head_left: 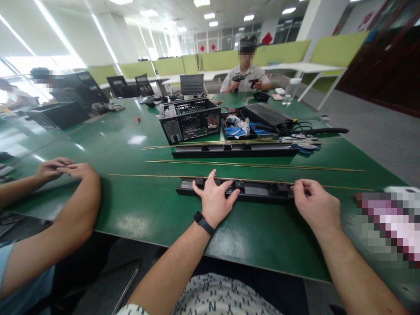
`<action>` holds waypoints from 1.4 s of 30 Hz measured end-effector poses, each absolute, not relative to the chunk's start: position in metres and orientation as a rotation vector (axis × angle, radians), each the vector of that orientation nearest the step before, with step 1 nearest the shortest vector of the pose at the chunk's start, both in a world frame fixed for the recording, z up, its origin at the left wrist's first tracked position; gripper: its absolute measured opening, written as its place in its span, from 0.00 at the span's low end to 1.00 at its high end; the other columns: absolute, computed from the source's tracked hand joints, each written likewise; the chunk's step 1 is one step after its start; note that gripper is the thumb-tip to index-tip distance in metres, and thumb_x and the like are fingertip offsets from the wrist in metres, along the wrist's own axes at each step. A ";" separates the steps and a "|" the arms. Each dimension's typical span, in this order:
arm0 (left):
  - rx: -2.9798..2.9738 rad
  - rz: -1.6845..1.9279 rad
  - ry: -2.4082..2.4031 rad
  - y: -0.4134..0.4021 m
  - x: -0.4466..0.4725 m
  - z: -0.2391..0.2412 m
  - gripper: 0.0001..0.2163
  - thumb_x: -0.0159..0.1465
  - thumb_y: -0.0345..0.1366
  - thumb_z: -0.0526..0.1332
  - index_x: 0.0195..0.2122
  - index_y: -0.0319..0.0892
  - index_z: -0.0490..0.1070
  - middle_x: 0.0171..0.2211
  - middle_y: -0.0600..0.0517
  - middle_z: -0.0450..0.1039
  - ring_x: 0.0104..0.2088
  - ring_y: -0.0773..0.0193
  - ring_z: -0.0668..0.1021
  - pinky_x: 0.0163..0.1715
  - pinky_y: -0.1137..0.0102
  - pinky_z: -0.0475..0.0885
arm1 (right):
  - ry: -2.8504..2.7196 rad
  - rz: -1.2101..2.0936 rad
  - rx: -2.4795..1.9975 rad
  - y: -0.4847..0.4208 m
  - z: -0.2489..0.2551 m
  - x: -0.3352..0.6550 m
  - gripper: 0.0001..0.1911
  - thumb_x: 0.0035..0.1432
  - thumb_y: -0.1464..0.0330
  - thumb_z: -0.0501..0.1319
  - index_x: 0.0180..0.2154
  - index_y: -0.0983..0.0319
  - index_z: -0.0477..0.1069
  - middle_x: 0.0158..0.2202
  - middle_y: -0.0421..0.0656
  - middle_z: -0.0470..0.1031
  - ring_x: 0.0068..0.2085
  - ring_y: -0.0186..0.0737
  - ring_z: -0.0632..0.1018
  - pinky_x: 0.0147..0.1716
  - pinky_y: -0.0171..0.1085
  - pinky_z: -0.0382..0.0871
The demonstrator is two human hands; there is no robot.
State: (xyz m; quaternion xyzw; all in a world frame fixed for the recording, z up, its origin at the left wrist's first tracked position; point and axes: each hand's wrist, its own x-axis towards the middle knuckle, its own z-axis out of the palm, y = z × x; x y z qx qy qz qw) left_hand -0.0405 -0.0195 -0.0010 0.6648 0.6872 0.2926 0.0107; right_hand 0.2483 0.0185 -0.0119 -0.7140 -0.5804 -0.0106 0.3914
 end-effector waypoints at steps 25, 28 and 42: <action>2.087 0.963 2.154 -0.019 -0.041 -0.004 0.13 0.70 0.52 0.68 0.53 0.61 0.85 0.75 0.42 0.63 0.70 0.42 0.71 0.71 0.26 0.42 | -1.468 0.023 -1.755 0.018 -0.012 0.244 0.19 0.66 0.54 0.58 0.46 0.58 0.80 0.38 0.48 0.86 0.43 0.52 0.85 0.46 0.45 0.75; 2.091 0.963 2.153 -0.019 -0.040 -0.004 0.13 0.70 0.51 0.68 0.53 0.61 0.85 0.74 0.42 0.63 0.70 0.40 0.71 0.71 0.25 0.42 | -1.455 0.023 -1.786 0.017 -0.011 0.244 0.17 0.67 0.55 0.57 0.44 0.58 0.79 0.38 0.48 0.86 0.41 0.51 0.85 0.45 0.44 0.74; 2.137 0.967 2.137 -0.018 -0.043 -0.005 0.13 0.70 0.51 0.68 0.53 0.60 0.85 0.74 0.40 0.64 0.70 0.38 0.71 0.69 0.23 0.44 | -1.480 -0.045 -1.727 0.020 -0.020 0.247 0.17 0.69 0.55 0.57 0.43 0.58 0.80 0.37 0.47 0.86 0.41 0.51 0.86 0.44 0.44 0.74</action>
